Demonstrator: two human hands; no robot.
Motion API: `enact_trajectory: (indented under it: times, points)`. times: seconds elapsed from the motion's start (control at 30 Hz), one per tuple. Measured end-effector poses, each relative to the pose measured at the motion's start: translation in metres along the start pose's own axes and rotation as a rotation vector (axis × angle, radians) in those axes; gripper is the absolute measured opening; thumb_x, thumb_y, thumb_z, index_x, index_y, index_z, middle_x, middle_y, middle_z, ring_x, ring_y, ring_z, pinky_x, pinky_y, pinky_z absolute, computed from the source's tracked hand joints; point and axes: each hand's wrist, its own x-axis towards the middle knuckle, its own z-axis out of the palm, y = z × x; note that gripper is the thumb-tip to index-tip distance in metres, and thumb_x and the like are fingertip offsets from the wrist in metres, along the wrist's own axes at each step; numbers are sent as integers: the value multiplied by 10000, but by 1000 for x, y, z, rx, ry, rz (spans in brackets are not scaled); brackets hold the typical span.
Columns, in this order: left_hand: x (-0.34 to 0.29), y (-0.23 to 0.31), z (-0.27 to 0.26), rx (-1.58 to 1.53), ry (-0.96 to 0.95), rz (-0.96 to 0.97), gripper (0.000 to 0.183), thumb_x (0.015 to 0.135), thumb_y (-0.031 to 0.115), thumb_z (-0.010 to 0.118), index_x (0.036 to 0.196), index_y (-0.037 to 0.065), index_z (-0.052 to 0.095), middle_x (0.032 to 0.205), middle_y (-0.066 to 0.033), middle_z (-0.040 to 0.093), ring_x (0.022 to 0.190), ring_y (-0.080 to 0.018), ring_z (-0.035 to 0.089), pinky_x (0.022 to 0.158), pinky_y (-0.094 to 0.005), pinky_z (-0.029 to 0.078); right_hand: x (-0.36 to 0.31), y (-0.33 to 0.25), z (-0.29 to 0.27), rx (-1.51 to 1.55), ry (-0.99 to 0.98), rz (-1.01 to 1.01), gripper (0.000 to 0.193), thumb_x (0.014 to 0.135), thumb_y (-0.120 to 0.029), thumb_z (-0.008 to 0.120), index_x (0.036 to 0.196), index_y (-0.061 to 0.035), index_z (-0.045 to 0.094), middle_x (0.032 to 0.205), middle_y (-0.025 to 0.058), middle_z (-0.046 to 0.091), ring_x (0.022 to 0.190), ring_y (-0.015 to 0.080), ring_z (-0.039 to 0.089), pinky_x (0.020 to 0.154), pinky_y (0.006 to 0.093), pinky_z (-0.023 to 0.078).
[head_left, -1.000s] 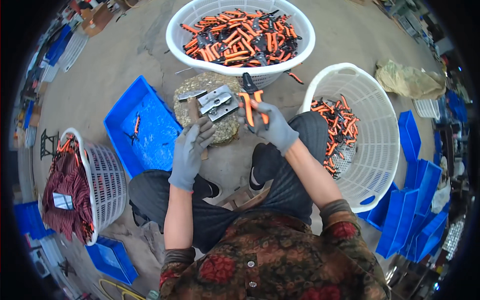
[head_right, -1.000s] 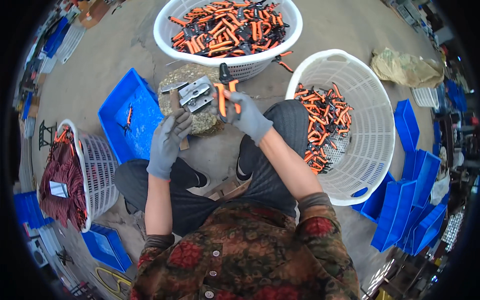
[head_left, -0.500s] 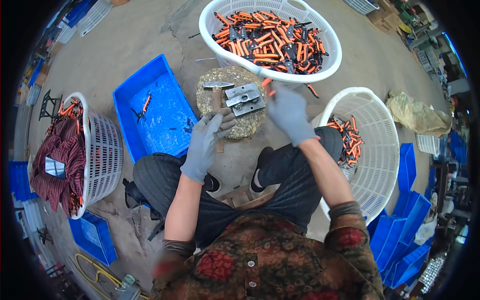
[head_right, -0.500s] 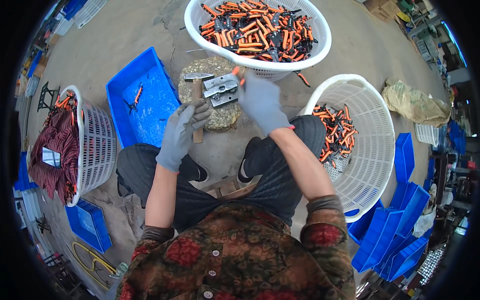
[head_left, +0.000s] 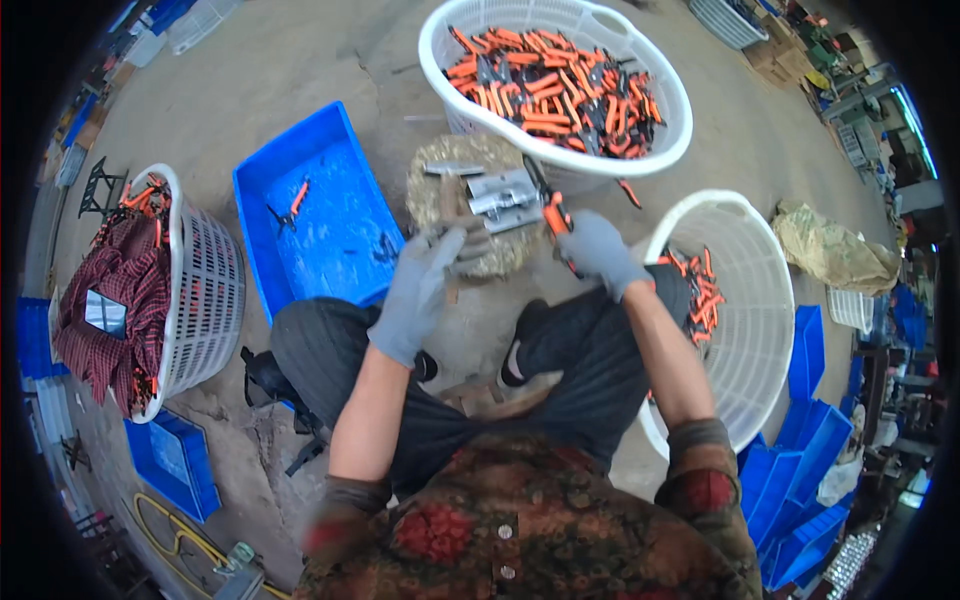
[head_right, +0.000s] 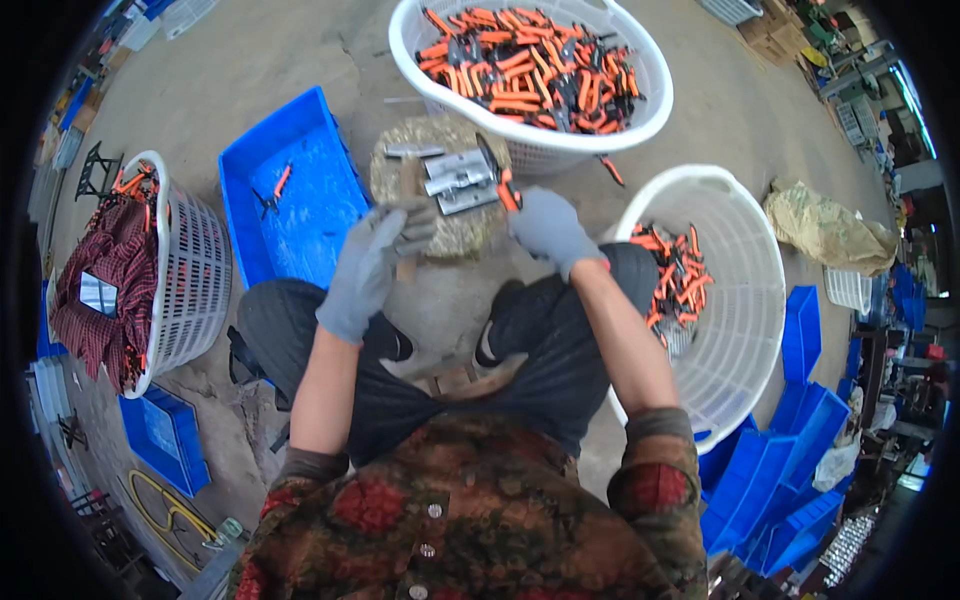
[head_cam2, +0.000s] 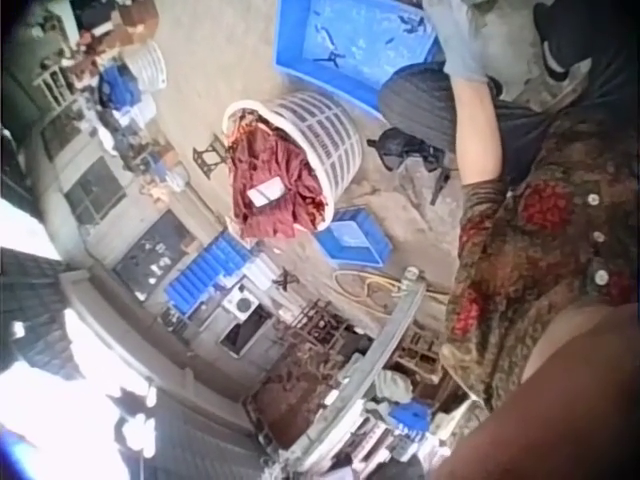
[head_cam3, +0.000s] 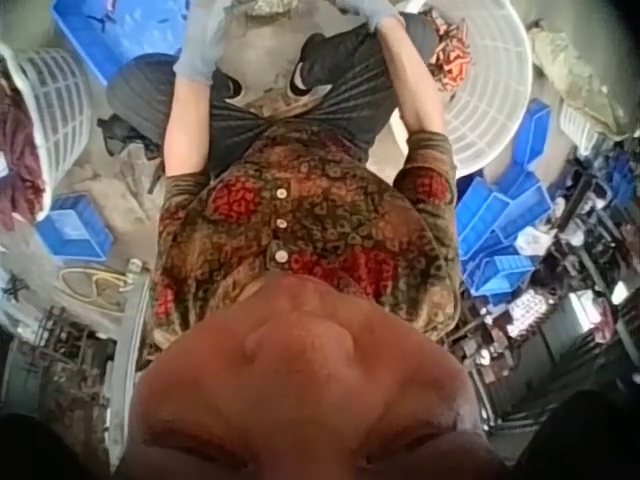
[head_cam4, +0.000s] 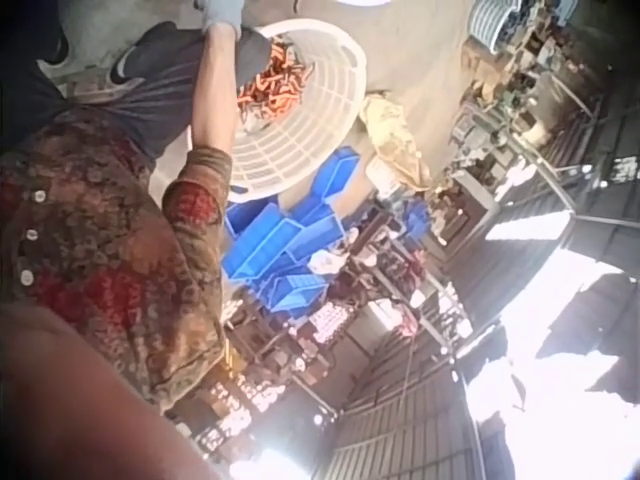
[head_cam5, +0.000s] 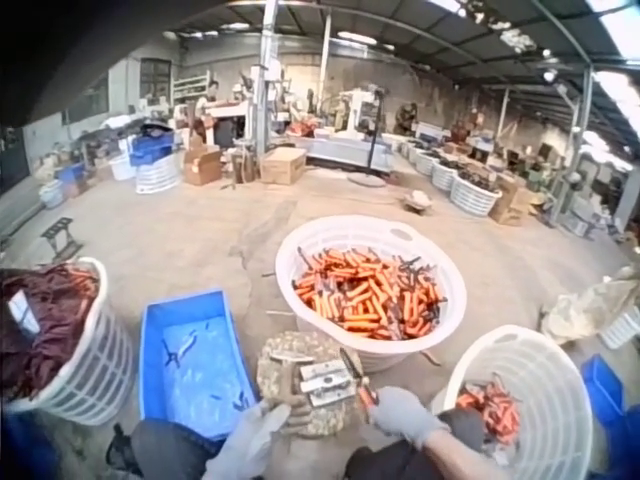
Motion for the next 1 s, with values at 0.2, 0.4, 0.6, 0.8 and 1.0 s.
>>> enact_trajectory:
  times: [0.2,0.4,0.6,0.8,1.0]
  points:
    - [7,0,-8,29,-9,59,446,937,280,487,1194,-82,450,1157,-178,558,1044,-228,576,918,-335,455,-8,20,-9,873,-492,-69,242,823,-209,592,961,-13,622,782,44,616,609,105,590,518,242,454]
    - [10,-3,-7,61,-9,43,444,936,286,492,1193,-75,456,1162,-175,558,1042,-230,578,907,-332,459,-2,14,-21,1291,-545,-125,376,843,-290,607,1105,-22,569,872,54,614,660,106,586,533,232,452]
    - [26,-17,-10,75,-10,31,415,936,273,491,1195,-51,478,1124,-171,587,1026,-220,588,890,-324,463,52,-8,-101,1344,-112,-343,512,896,-440,515,1204,-31,524,1024,77,614,939,160,591,845,306,447]
    - [21,-11,2,111,-49,84,486,947,303,471,1232,-87,417,1182,-204,541,1056,-255,575,911,-337,454,-13,134,-152,1279,135,-344,443,921,-404,486,1114,-12,560,1045,86,644,902,213,630,795,316,508]
    - [22,-24,8,191,-105,12,500,953,307,459,1243,-96,403,1179,-217,531,1078,-266,558,926,-346,444,-97,338,13,1597,476,315,364,913,-383,493,1059,-69,604,1028,65,641,947,226,603,893,352,443]
